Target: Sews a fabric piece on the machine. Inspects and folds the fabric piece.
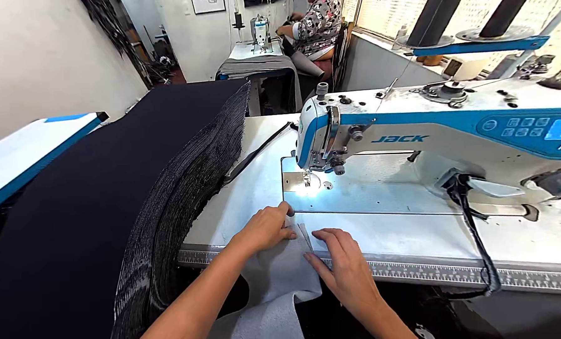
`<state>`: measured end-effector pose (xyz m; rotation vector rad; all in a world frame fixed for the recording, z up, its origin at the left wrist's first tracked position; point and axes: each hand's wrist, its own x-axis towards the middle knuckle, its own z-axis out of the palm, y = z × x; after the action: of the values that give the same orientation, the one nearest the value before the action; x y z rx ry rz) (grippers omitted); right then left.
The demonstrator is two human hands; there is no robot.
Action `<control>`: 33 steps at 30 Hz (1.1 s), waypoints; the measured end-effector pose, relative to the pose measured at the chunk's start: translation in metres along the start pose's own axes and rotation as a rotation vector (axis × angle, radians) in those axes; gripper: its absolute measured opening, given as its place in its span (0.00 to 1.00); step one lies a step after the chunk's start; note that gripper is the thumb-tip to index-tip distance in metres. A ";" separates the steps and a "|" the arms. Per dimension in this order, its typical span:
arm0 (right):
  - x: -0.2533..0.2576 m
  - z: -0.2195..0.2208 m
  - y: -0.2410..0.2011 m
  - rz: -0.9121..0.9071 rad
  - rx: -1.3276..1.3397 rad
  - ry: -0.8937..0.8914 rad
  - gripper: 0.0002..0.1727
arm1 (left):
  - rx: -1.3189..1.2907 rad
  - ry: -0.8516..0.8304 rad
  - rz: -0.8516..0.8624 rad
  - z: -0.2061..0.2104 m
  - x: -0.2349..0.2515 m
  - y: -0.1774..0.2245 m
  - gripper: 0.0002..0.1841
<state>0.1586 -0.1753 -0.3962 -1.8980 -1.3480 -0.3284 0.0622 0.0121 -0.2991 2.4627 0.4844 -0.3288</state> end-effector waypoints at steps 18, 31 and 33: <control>-0.003 -0.027 -0.043 -0.404 0.309 0.085 0.07 | 0.224 0.872 0.933 0.061 -0.145 -0.017 0.03; -0.008 -0.028 -0.040 -0.486 0.347 0.064 0.06 | 0.254 1.003 0.786 0.078 -0.156 -0.017 0.07; -0.020 -0.021 -0.044 -0.459 0.467 0.002 0.06 | 0.238 1.028 0.752 0.073 -0.159 -0.013 0.06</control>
<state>0.1161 -0.1977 -0.3748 -1.2001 -1.6836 -0.2126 -0.0957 -0.0644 -0.3090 2.6618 -0.1462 1.2774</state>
